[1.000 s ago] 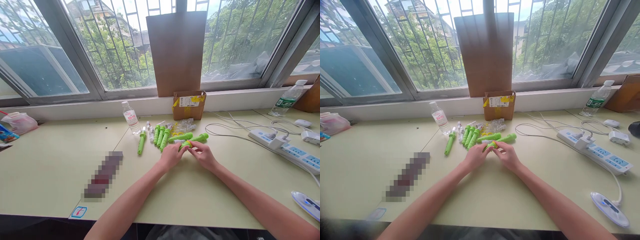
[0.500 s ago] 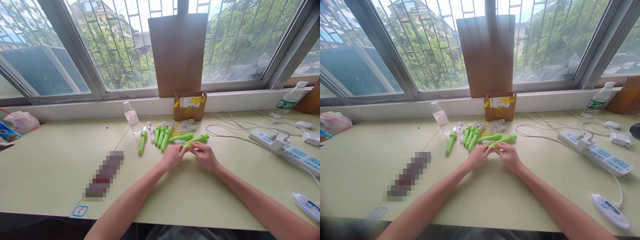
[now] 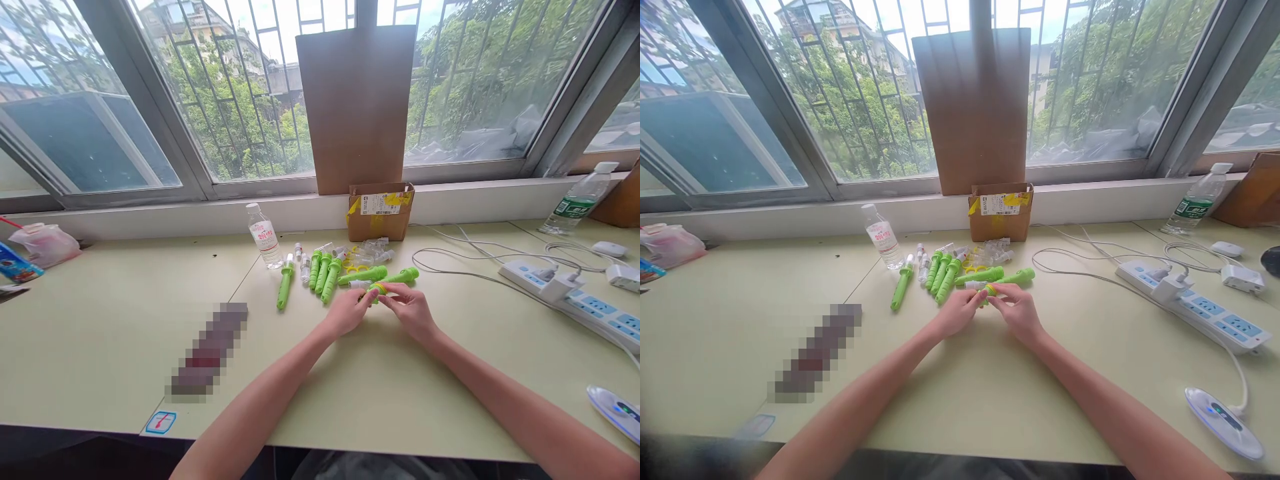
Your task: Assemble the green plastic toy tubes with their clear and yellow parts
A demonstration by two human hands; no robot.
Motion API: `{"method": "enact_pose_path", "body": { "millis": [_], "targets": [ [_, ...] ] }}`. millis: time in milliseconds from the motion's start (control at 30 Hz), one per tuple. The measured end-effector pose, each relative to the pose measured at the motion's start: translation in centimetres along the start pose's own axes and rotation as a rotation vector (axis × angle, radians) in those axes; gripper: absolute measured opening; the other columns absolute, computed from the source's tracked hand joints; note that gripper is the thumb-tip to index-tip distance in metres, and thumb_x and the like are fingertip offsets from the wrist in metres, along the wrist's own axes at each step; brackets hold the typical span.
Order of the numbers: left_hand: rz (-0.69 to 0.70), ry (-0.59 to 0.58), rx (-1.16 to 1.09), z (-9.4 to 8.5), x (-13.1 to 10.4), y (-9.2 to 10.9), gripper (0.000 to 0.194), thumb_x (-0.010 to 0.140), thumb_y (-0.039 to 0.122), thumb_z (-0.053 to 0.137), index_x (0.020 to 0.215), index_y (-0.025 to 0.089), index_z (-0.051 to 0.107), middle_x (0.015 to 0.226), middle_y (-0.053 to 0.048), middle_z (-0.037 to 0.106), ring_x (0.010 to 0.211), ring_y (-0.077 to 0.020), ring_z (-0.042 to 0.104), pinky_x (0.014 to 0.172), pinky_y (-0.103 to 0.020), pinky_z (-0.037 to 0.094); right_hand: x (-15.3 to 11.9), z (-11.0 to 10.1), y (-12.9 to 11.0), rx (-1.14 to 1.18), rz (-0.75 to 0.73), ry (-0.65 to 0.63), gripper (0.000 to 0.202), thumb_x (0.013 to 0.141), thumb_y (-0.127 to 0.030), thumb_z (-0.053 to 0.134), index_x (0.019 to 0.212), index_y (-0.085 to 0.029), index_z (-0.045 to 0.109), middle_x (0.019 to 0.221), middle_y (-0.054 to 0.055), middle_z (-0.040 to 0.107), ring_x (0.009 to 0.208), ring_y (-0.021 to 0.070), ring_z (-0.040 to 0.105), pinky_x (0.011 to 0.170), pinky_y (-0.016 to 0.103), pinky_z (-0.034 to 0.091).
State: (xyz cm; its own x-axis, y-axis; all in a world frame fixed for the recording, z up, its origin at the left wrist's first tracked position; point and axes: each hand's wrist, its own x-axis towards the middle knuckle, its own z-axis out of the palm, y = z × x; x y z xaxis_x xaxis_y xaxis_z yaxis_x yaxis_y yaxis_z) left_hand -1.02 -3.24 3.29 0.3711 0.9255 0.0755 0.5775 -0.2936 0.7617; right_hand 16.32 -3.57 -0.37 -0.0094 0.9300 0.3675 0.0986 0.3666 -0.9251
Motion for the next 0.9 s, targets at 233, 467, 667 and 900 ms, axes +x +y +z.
{"method": "enact_pose_path", "body": {
  "millis": [233,467,667,900],
  "targets": [
    [0.006,0.003,0.042,0.2,-0.1,0.1,0.062,0.086,0.069,0.026,0.070,0.018,0.058,0.067,-0.002,0.055,0.062,-0.0157,0.047,0.053,-0.027,0.033,-0.4,0.2,-0.8,0.053,0.082,0.018,0.031,0.070,-0.041,0.075,0.093,-0.020,0.073,0.109,0.009,0.070,0.091,0.0257,0.069,0.084,0.043,0.058],
    [-0.005,0.001,0.012,0.2,-0.1,0.1,0.061,0.086,0.069,0.026,0.070,0.018,0.057,0.066,-0.002,0.054,0.062,-0.0158,0.047,0.053,-0.027,0.034,-0.3,0.0,-1.1,0.044,0.141,-0.001,0.037,0.068,-0.046,0.075,0.092,-0.019,0.069,0.102,0.010,0.072,0.084,0.0275,0.071,0.076,0.042,0.060],
    [-0.019,0.004,0.004,0.1,-0.2,0.3,0.062,0.085,0.070,0.028,0.069,0.018,0.058,0.065,-0.002,0.053,0.061,-0.0158,0.047,0.052,-0.027,0.033,-0.2,-0.1,-1.0,0.004,0.132,-0.019,0.037,0.069,-0.048,0.074,0.089,-0.019,0.065,0.096,0.008,0.071,0.082,0.0259,0.070,0.074,0.041,0.059],
    [-0.041,-0.013,-0.017,-0.1,-0.2,0.4,0.063,0.083,0.072,0.029,0.067,0.019,0.058,0.061,-0.002,0.050,0.060,-0.0160,0.047,0.052,-0.027,0.032,-0.1,-0.2,-1.3,0.001,0.125,-0.045,0.036,0.069,-0.050,0.073,0.082,-0.020,0.059,0.097,0.008,0.069,0.081,0.0239,0.069,0.076,0.042,0.058]
  ]
}}
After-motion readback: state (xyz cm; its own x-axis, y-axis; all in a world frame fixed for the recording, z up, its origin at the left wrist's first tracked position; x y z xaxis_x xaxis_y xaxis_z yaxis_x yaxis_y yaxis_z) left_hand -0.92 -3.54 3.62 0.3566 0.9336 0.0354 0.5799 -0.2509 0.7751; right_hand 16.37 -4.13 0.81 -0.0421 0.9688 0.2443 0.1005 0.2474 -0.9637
